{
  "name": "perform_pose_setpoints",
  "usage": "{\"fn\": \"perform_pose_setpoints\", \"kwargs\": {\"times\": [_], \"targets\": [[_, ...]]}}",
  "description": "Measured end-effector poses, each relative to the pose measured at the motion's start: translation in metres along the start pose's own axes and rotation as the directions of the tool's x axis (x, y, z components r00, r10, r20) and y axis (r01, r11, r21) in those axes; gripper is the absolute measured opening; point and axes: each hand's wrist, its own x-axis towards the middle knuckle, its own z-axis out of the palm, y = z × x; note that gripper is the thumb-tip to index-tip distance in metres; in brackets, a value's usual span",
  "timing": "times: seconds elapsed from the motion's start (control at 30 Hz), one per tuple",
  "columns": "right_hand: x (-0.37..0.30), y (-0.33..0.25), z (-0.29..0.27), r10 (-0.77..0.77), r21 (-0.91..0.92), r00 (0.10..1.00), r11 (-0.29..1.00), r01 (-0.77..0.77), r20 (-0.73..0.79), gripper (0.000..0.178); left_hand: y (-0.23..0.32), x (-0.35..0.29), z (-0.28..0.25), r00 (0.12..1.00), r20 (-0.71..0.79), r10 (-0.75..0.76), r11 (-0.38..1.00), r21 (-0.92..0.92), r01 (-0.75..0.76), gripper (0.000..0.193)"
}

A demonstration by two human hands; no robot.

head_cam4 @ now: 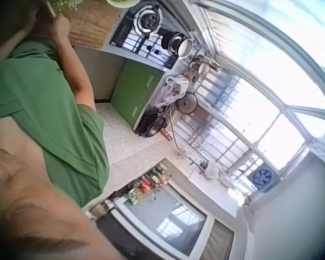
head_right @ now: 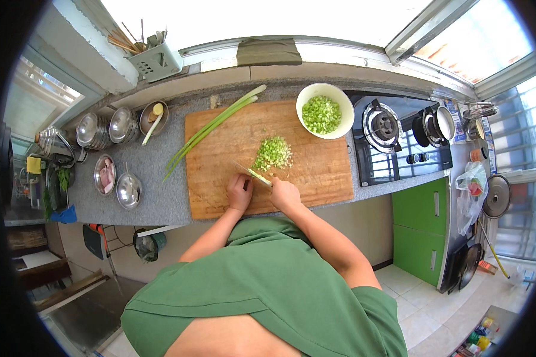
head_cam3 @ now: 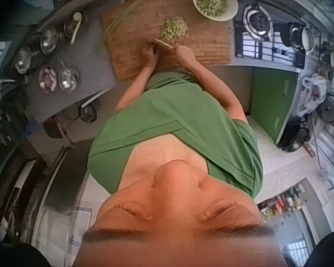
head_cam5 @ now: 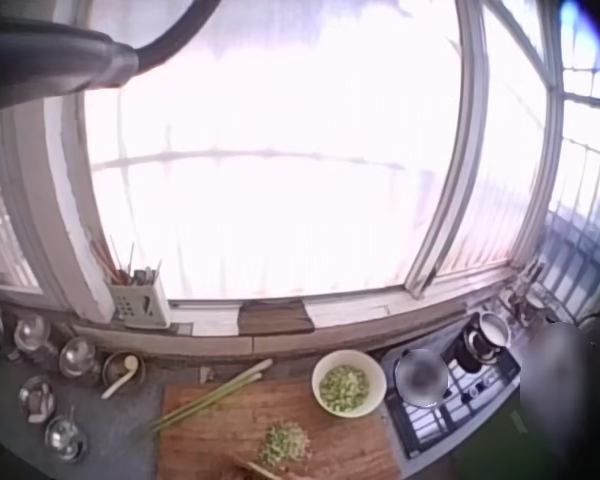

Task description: The person chops green onions on a wooden cutting board using a knife. They repeatedly slice the green onions into small pieces and transfer them into a white bowl. The person also discards a small piece of green onion into a trash bin.

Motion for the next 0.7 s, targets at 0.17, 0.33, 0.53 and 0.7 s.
{"fn": "perform_pose_setpoints", "kwargs": {"times": [0.17, 0.33, 0.53, 0.7], "targets": [[0.011, 0.000, 0.004, 0.033, -0.069, 0.998, 0.997, -0.029, 0.060, 0.018, 0.003, 0.001, -0.002, 1.000, 0.008, 0.004, 0.999, 0.040, -0.004, 0.009], [0.011, -0.004, 0.012, 0.040, -0.023, 0.998, 0.999, -0.039, 0.045, 0.019, 0.001, 0.002, -0.001, 1.000, -0.001, 0.018, 0.999, 0.040, -0.018, 0.009], [0.000, -0.001, 0.000, -0.005, 0.009, 0.998, 1.000, 0.004, 0.062, 0.021, 0.006, 0.001, -0.001, 1.000, -0.014, -0.018, 1.000, -0.017, 0.017, 0.009], [0.000, -0.005, 0.007, 0.046, -0.083, 0.997, 0.996, -0.040, 0.069, 0.019, 0.002, -0.002, 0.002, 1.000, 0.002, -0.019, 0.997, 0.069, 0.019, 0.008]]}}
